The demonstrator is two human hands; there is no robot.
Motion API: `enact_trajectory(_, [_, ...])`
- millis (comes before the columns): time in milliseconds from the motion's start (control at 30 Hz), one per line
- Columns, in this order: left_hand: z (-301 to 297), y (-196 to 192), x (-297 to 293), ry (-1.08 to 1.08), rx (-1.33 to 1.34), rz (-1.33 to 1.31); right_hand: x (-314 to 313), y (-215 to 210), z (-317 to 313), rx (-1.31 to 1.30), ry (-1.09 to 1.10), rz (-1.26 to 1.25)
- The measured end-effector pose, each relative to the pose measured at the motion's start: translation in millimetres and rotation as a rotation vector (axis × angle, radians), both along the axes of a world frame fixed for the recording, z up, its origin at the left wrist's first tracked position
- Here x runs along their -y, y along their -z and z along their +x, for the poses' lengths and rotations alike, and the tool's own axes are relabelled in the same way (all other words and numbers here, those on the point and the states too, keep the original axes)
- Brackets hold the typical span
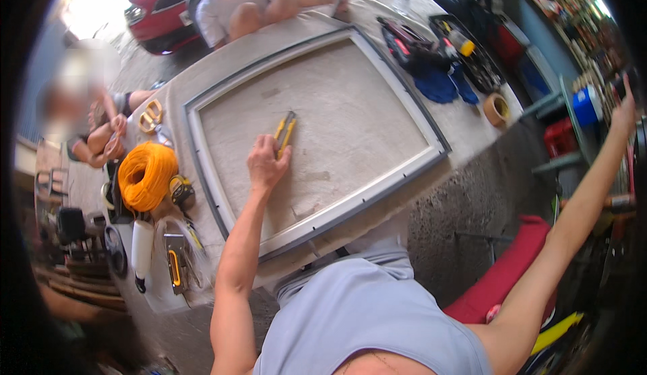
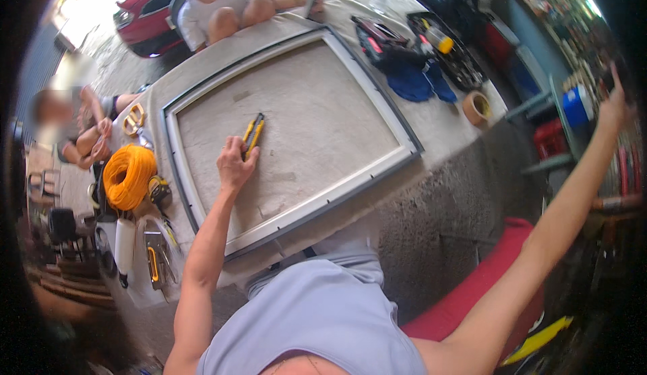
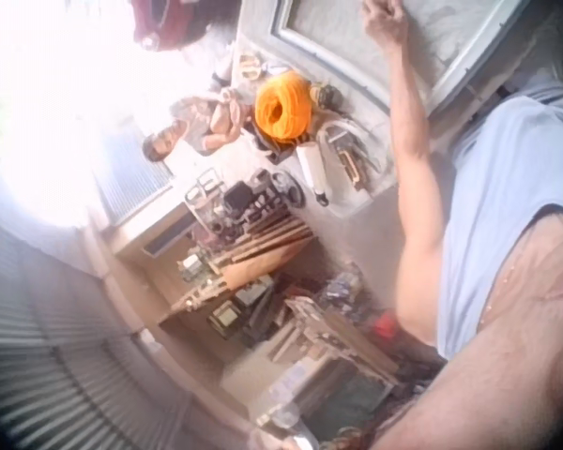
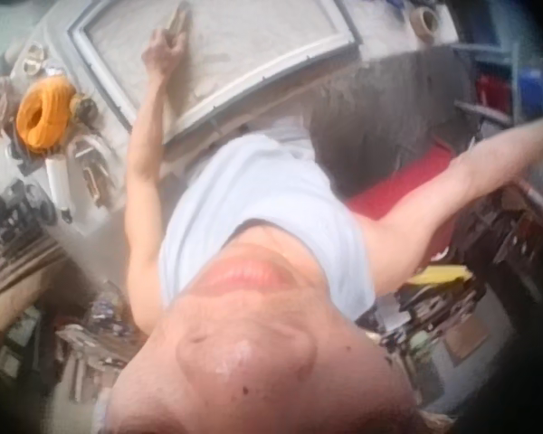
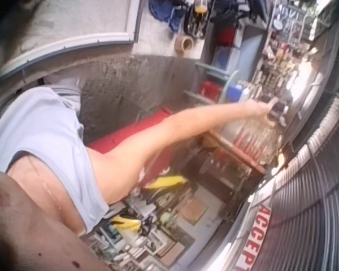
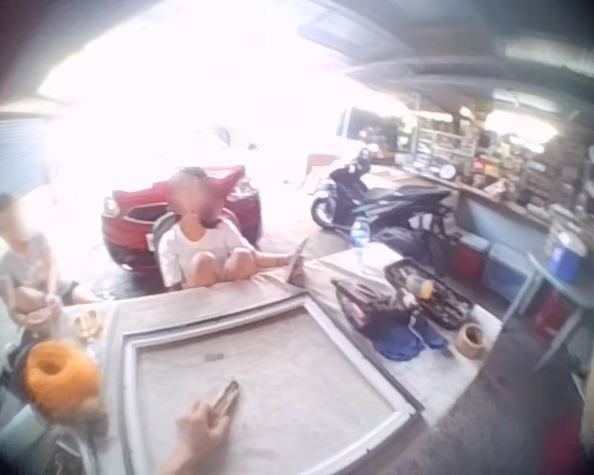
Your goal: The person uses a staple gun to secure a frame, then measures and cuts a strip of cardboard with a utility knife. They attach the cardboard strip to the frame using tape and trim the excess. The person repeats the process for another side of the frame.
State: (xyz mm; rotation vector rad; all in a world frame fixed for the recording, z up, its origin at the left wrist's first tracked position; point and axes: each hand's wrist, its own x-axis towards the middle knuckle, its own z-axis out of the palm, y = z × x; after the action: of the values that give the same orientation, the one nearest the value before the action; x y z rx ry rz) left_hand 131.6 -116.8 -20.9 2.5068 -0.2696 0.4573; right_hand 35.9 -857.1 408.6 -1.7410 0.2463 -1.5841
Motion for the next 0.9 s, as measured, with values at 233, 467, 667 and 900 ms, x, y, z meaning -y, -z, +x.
enact_trajectory(233, [-2, -4, 7, -0.001, -0.039, -0.005, -11, 17, -3, 0.038, 0.217, 0.010])
enact_trajectory(467, [1, 0, 3, 0.011, 0.006, -0.026, -24, 89, 19, -0.269, 0.033, 0.001])
enact_trajectory(667, [-1, -2, -1, -0.007, -0.011, -0.007, -98, 250, 77, -0.585, 0.026, -0.114])
enact_trajectory(900, [0, 1, 4, -0.005, -0.011, 0.008, -156, 369, 130, -0.643, -0.003, -0.112])
